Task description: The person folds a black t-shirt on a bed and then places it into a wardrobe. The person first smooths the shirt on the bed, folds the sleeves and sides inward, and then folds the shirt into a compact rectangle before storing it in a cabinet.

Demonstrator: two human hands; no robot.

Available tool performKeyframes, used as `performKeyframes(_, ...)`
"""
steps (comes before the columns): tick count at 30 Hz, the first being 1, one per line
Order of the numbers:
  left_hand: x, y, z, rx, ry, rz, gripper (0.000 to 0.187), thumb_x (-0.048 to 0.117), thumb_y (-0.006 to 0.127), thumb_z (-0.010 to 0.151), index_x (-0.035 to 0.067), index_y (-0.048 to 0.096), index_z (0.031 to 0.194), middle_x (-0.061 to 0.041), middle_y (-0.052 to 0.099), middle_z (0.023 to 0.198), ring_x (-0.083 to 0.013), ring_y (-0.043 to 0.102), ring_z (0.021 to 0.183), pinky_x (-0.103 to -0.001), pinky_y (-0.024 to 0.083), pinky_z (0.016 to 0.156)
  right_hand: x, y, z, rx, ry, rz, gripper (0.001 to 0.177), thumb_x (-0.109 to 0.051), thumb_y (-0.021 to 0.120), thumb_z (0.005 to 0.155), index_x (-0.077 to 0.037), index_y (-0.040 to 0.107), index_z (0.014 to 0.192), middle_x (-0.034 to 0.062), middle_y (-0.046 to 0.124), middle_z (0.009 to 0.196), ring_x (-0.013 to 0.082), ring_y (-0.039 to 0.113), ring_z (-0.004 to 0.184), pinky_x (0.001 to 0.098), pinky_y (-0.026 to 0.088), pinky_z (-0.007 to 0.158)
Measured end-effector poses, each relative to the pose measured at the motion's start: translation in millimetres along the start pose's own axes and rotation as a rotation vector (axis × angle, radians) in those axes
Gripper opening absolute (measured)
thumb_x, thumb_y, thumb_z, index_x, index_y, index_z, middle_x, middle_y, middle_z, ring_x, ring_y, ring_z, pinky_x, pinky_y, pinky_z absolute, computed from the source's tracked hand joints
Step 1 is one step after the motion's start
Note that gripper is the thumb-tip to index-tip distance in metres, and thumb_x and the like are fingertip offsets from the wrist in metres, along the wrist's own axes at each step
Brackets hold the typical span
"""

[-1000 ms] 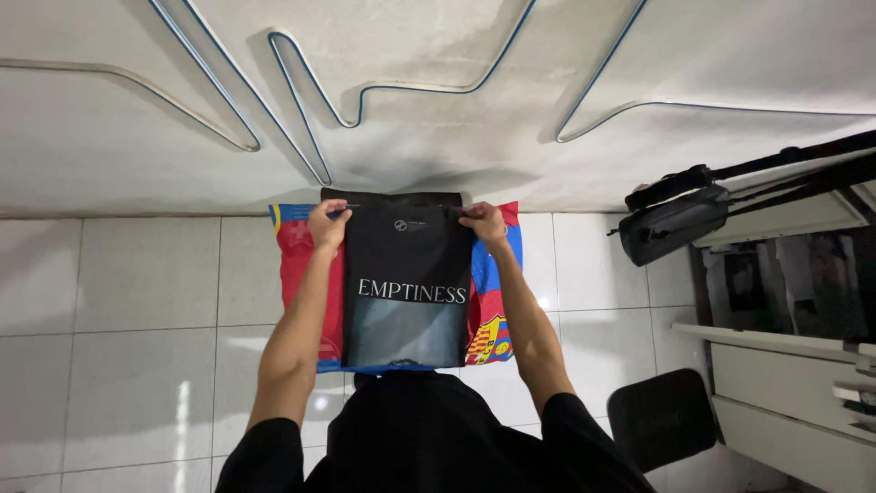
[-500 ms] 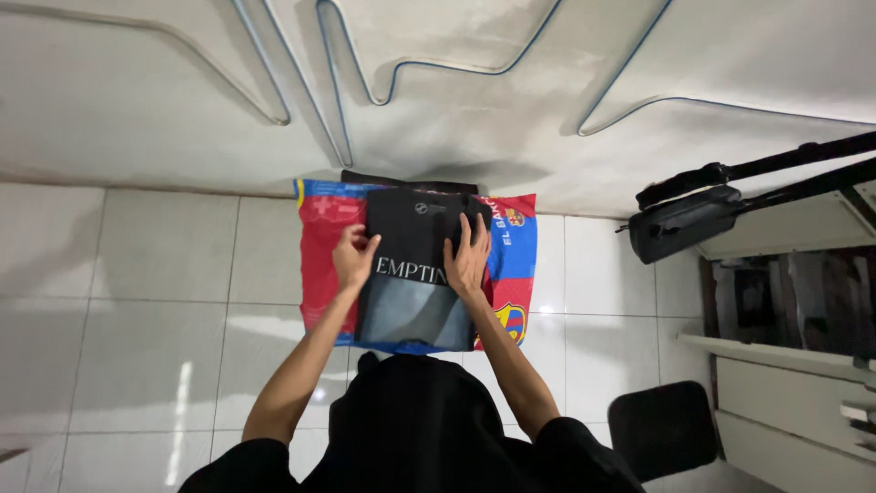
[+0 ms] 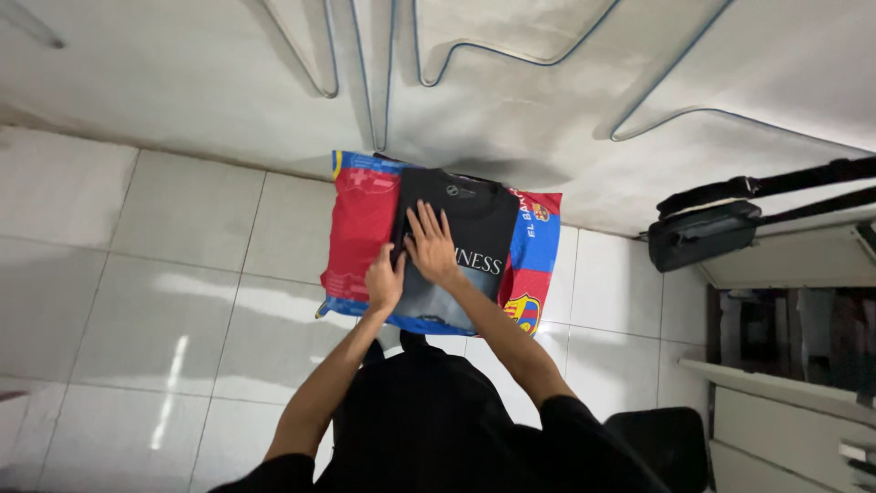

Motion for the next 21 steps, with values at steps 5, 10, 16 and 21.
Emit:
performKeyframes(5, -32.5, -11.9, -38.7, -0.063, -0.277, -0.148, 0.028, 0.032, 0.066, 0.100, 0.004, 0.067, 0.099, -0.020, 0.068, 0.075, -0.0401, 0.067, 0.069, -0.048, 0.050, 0.061, 32.2, 47.1, 54.7, -0.108, -0.001, -0.047, 0.062, -0.030, 0.056, 0.103, -0.002, 0.040, 0.155, 0.0193, 0.035, 0.163, 0.0358, 0.031, 0.152, 0.0572, 0.022, 0.123)
performKeyframes(10, -37.2, -13.2, -40.2, -0.084, -0.307, -0.216, 0.028, 0.032, 0.065, 0.098, 0.004, 0.068, 0.096, -0.020, 0.069, 0.077, -0.0399, 0.068, 0.071, -0.047, 0.050, 0.062, 45.6, 42.5, 76.4, -0.032, 0.062, 0.190, 0.057, -0.027, 0.053, 0.108, -0.002, 0.039, 0.157, 0.0200, 0.038, 0.164, 0.0384, 0.034, 0.153, 0.0559, 0.025, 0.125)
performKeyframes(16, -53.6, -3.3, -48.9, -0.117, -0.312, -0.116, 0.028, 0.032, 0.063, 0.101, 0.006, 0.069, 0.094, -0.020, 0.070, 0.080, -0.0410, 0.069, 0.078, -0.049, 0.050, 0.067, -4.1, 11.7, 30.0, 0.005, -0.136, 0.037, 0.059, -0.026, 0.053, 0.105, 0.002, 0.039, 0.156, 0.0237, 0.038, 0.162, 0.0393, 0.035, 0.152, 0.0544, 0.025, 0.125)
performKeyframes(21, -52.6, -5.8, -47.9, -0.116, -0.309, -0.099, 0.029, 0.035, 0.065, 0.099, 0.007, 0.068, 0.093, -0.019, 0.071, 0.081, -0.0406, 0.069, 0.077, -0.050, 0.052, 0.067, -25.5, -0.4, 2.8, 0.090, 0.024, -0.045, 0.062, -0.023, 0.057, 0.102, 0.002, 0.038, 0.155, 0.0214, 0.038, 0.162, 0.0377, 0.035, 0.152, 0.0548, 0.022, 0.126)
Point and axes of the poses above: each hand's wrist, its own z-axis towards the middle knuckle, its own y-axis out of the palm, x = y × z, the point moved 7 cm from there along z, towards the middle knuckle
